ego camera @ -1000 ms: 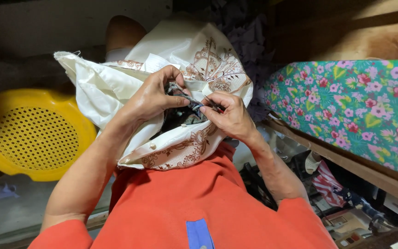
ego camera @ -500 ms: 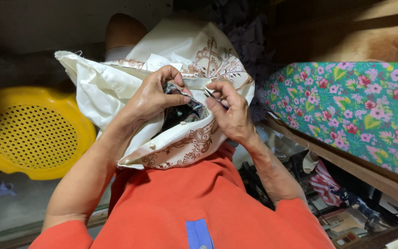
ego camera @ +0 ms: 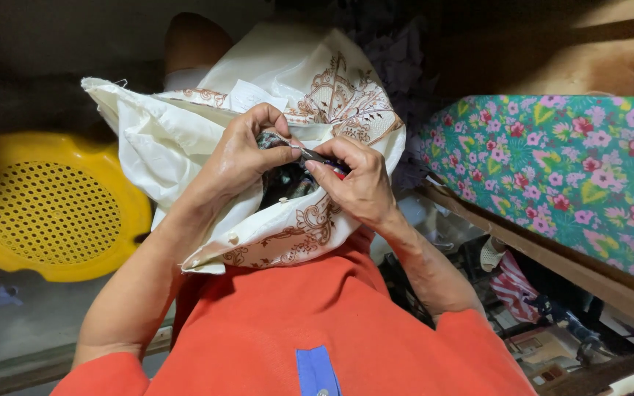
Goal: The person is inspecting a white fabric garment and using thread snips to trim excess threads around the zipper area.
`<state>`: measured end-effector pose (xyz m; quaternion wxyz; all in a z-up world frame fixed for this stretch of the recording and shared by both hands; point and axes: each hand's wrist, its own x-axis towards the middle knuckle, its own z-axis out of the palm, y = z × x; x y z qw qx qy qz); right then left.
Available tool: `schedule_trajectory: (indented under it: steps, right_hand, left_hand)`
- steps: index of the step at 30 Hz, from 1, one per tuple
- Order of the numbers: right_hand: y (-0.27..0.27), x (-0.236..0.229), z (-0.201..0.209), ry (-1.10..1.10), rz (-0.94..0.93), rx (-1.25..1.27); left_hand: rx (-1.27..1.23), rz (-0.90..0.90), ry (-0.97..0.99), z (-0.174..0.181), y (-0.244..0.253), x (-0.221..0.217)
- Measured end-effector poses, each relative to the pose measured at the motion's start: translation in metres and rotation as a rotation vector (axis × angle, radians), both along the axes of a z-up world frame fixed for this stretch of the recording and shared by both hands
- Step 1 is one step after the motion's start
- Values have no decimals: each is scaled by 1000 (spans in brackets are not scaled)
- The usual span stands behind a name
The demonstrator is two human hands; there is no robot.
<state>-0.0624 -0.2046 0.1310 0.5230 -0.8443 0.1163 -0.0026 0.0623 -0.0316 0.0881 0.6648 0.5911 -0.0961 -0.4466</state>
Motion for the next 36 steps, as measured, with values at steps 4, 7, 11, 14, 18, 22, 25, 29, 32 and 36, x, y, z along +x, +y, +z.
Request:
schedule_trajectory:
  steps: [4, 7, 11, 14, 18, 22, 25, 29, 32, 36]
  right_hand:
    - [1, 0, -2, 1, -22, 23]
    - [4, -1, -2, -10, -44, 29]
    - [6, -2, -5, -30, -62, 31]
    - [6, -4, -7, -20, -79, 28]
    - [7, -4, -8, -22, -92, 52]
    - [7, -2, -7, -24, -98, 66]
    - [7, -2, -7, -21, -107, 78]
    - [2, -1, -5, -4, -102, 74]
    - [3, 1, 1, 1, -90, 52]
    - [3, 3, 0, 1, -92, 68]
  left_hand:
    - [18, 19, 23, 2, 1, 0]
    - [24, 32, 53, 4, 1, -1]
    - [43, 35, 73, 10, 1, -1]
    - [40, 42, 91, 8, 1, -1]
    - [43, 34, 93, 8, 1, -1]
    - [54, 26, 74, 5, 0, 0]
    - [74, 15, 38, 6, 0, 1]
    - [93, 9, 6, 9, 1, 3]
    - [99, 2, -20, 13, -1, 2]
    - [104, -5, -52, 10, -1, 2]
